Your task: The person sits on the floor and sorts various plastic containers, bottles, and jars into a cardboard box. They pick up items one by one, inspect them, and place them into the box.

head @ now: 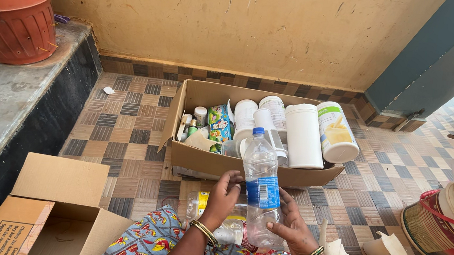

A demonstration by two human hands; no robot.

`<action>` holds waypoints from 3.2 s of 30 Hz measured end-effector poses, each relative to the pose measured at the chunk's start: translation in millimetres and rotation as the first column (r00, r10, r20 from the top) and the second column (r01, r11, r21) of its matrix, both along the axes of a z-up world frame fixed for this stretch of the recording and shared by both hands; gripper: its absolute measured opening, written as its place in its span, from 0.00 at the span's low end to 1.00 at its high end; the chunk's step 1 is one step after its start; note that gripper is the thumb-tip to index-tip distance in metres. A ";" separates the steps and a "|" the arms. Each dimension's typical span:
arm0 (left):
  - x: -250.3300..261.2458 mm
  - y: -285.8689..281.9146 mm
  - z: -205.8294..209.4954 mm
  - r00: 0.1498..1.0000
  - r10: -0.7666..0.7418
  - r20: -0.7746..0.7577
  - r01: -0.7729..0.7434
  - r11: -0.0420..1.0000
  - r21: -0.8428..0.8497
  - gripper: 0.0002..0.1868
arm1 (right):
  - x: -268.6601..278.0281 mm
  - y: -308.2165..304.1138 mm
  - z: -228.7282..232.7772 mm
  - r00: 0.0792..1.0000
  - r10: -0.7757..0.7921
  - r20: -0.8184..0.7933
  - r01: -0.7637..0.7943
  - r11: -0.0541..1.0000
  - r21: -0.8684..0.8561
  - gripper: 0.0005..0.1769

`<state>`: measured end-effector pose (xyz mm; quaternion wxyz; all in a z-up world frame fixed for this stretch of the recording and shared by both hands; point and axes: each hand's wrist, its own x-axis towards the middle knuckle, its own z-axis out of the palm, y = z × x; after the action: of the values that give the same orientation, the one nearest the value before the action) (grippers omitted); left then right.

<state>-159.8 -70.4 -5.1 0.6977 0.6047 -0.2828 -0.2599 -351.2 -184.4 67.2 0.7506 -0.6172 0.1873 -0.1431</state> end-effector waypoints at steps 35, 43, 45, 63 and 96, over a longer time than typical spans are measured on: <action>11.7 20.0 3.8 0.839 -0.510 -0.192 0.485 0.859 -0.162 0.29 | 45.2 -0.9 -41.6 0.966 -0.257 -0.024 0.252 0.959 -0.130 0.53; 8.1 11.7 -8.9 0.838 -0.495 -0.230 0.451 0.865 -0.221 0.28 | 44.9 -2.6 -47.4 0.906 -0.423 0.030 0.423 0.906 0.022 0.46; 7.3 7.3 -13.6 0.859 -0.442 -0.257 0.403 0.895 -0.191 0.26 | 44.5 -1.2 -47.2 0.905 -0.424 0.025 0.423 0.905 0.051 0.45; 7.1 6.6 -21.6 0.860 -0.452 -0.239 0.428 0.892 -0.147 0.29 | 48.7 3.5 -45.6 0.945 -0.323 0.053 0.324 0.946 -0.008 0.50; 15.7 16.2 -4.6 0.778 -0.363 -0.513 0.158 0.904 -0.398 0.35 | 57.1 21.4 -39.4 0.989 -0.085 0.124 0.113 0.964 -0.240 0.38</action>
<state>-144.1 -54.2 -9.7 0.7983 0.3249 -0.1801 -0.4741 -294.1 -163.1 27.8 0.6695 -0.6863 0.1563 -0.2372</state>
